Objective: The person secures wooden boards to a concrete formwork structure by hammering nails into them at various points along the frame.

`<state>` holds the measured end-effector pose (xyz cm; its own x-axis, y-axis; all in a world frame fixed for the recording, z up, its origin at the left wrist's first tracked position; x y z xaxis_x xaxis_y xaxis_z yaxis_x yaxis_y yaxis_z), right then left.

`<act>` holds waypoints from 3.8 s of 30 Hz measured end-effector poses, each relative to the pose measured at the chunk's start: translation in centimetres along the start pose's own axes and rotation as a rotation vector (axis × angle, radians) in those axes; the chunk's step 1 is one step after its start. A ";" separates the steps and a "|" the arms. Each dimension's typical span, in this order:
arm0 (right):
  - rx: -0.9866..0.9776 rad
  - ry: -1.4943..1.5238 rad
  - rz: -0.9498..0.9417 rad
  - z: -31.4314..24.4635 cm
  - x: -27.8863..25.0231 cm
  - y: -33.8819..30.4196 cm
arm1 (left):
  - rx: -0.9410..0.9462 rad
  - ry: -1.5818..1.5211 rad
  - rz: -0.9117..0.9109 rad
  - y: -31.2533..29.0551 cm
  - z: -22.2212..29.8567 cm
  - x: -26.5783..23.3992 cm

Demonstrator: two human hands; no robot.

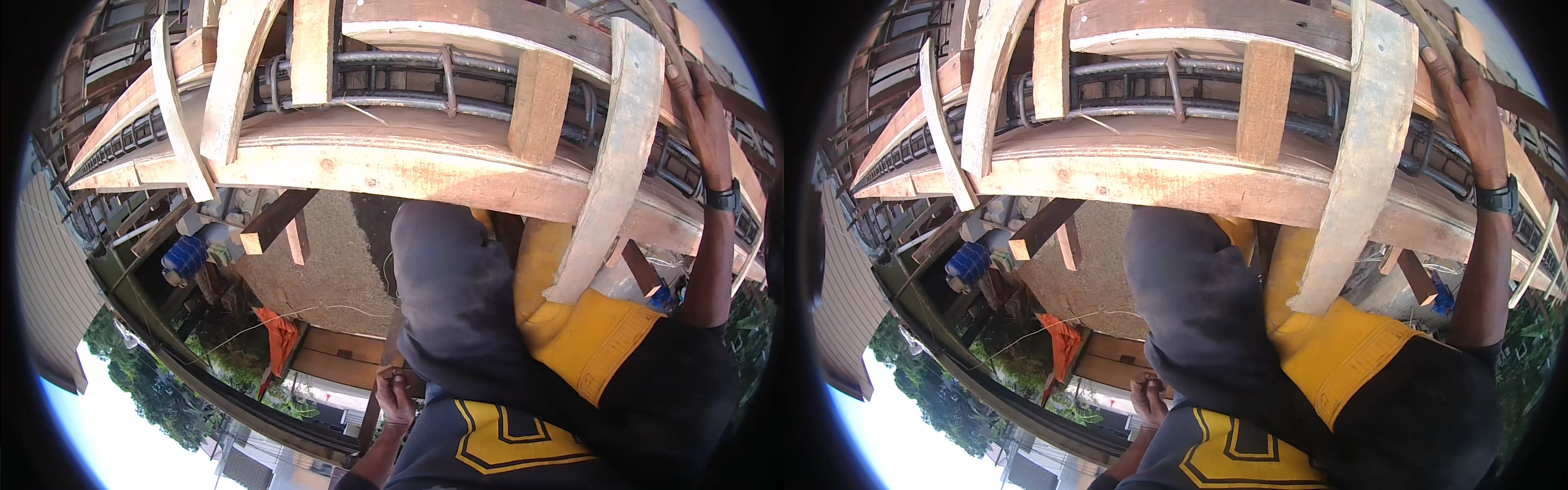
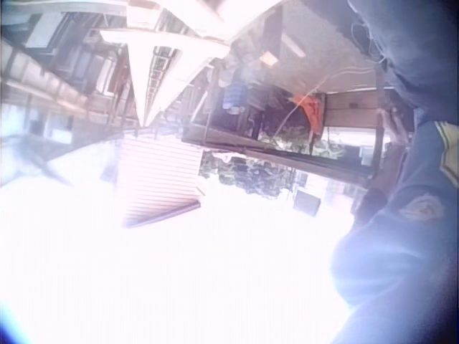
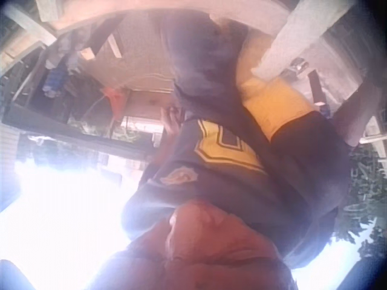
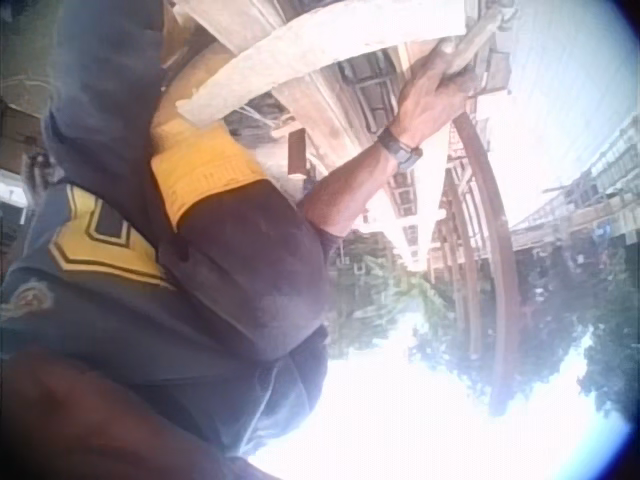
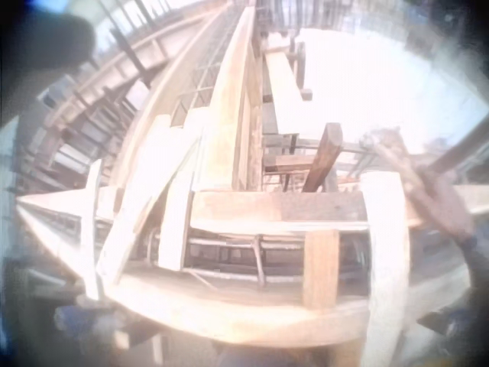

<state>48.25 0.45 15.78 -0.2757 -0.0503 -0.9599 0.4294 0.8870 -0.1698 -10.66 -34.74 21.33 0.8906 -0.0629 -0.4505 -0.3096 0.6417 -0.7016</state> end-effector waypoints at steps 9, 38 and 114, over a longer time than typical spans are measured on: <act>-0.171 0.206 0.189 -2.4 0.1 -0.5 | 1.091 0.151 -0.507 11.0 29.9 10.1; -0.096 0.452 -0.086 -1.7 -4.3 -0.9 | 1.402 0.303 -0.978 14.6 33.7 26.3; -0.096 0.524 -0.237 -3.0 -1.2 -15.3 | 1.434 0.440 0.085 25.6 46.5 21.9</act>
<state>39.37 -11.70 20.17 -0.7538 -0.0404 -0.6559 0.2309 0.9182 -0.3220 16.39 15.89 19.20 0.6380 -0.0391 -0.7690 0.4579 0.8222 0.3381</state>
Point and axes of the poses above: each hand's wrist, its own y-axis towards the middle knuckle, its own x-axis out of the palm, z = x × y, the point moved 4 cm from there along y, towards the middle knuckle, and after that the axes turned 5 degrees about -y, right-handed, at the moved point
